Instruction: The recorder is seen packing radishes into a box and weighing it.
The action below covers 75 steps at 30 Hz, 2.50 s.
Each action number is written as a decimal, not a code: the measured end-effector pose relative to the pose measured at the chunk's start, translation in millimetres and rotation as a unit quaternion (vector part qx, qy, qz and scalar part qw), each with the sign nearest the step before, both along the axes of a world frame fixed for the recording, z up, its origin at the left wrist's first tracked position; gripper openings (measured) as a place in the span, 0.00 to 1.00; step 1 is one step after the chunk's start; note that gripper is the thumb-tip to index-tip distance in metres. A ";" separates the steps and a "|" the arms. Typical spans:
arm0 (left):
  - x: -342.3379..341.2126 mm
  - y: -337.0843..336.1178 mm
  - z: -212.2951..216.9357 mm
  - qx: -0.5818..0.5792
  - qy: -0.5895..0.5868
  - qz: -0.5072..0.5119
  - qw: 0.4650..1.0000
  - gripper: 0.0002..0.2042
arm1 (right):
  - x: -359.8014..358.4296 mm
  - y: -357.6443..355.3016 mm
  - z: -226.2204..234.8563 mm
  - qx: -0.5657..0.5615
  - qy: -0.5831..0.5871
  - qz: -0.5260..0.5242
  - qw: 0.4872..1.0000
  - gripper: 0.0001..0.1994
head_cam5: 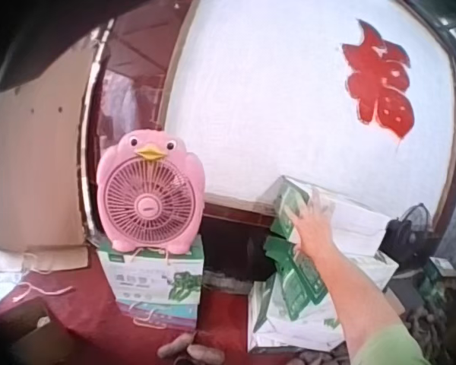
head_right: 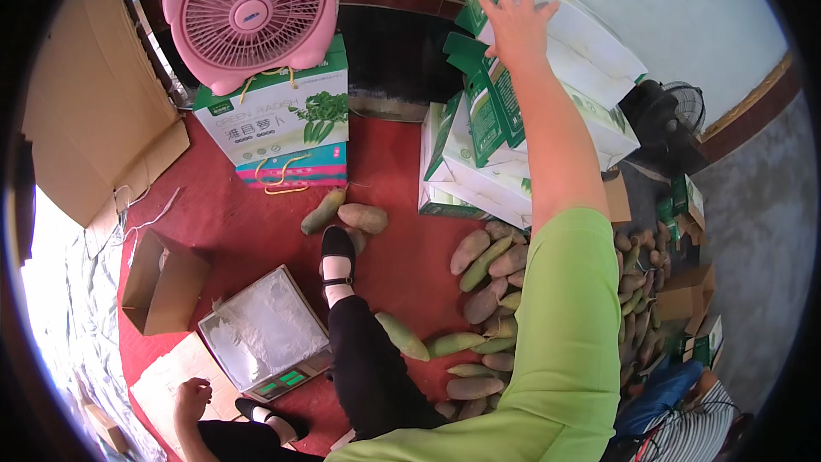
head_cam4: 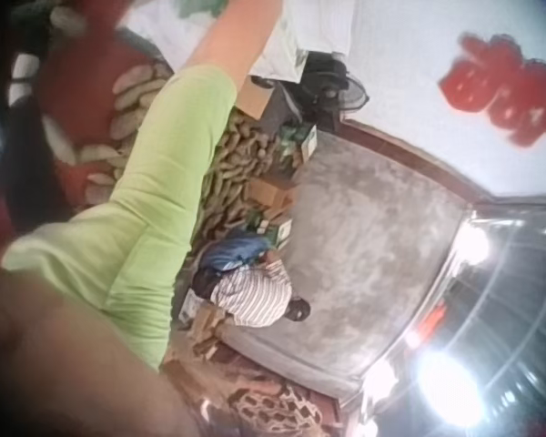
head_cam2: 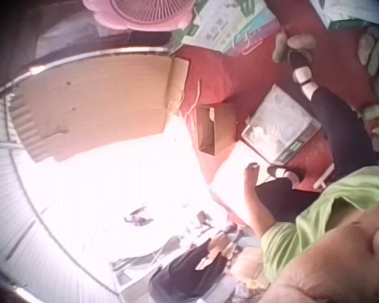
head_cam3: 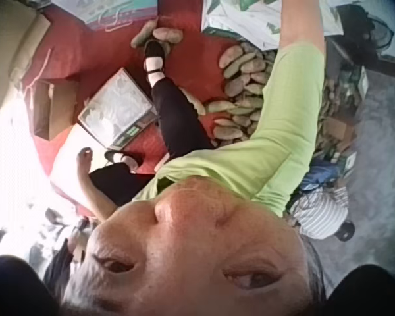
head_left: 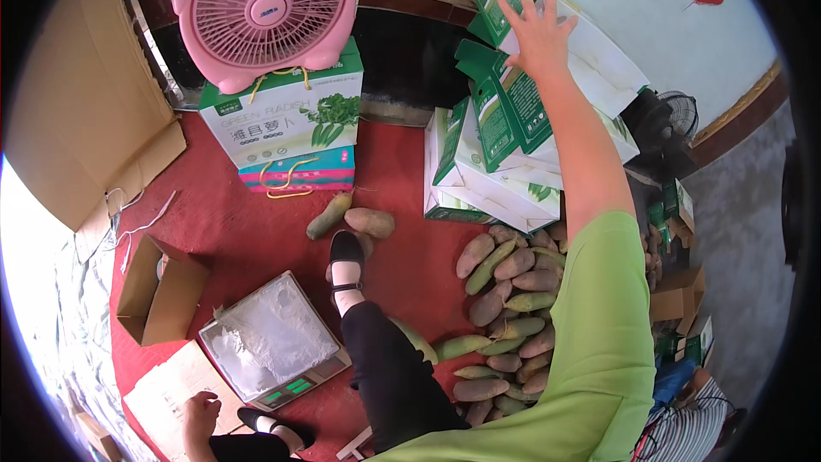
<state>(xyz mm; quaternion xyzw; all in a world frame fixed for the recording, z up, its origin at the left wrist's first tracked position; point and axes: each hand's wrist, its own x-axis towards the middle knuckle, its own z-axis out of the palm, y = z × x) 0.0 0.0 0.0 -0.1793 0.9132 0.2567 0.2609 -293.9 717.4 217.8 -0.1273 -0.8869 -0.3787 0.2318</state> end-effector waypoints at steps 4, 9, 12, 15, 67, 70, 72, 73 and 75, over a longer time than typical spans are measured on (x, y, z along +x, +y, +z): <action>-7.4 -0.2 -2.2 -0.011 -0.007 -0.027 1.000 0.12 | -6.9 4.3 -5.2 0.013 0.018 0.005 1.000 0.54; -14.6 3.4 -10.1 -0.026 -0.012 -0.039 0.999 0.12 | -17.2 15.0 -17.6 0.029 0.043 0.039 0.998 0.52; -12.0 3.7 -11.0 -0.021 -0.013 -0.054 0.998 0.12 | -15.4 16.7 -18.1 0.013 0.045 0.064 0.997 0.49; -9.0 11.4 -9.3 -0.013 0.006 -0.024 1.000 0.11 | -4.5 13.7 -10.6 0.002 0.072 0.095 0.993 0.46; 66.8 -66.2 72.9 0.585 0.344 0.206 0.705 0.24 | 172.5 -426.8 94.0 -0.591 -0.364 0.701 0.163 0.56; 68.9 -56.7 74.8 0.596 0.345 0.224 0.689 0.16 | 175.8 -419.6 72.0 -0.604 -0.402 0.670 0.157 0.54; 65.6 -51.9 79.8 0.572 0.366 0.261 0.686 0.14 | 178.2 -407.1 42.1 -0.762 -0.238 0.550 0.246 0.53; 65.1 -50.5 82.6 0.570 0.365 0.266 0.687 0.14 | 176.4 -402.7 33.4 -0.764 -0.241 0.547 0.243 0.53; 60.1 -44.7 89.1 0.505 0.408 0.269 0.711 0.12 | 174.7 -389.4 18.6 -0.792 -0.260 0.492 0.251 0.55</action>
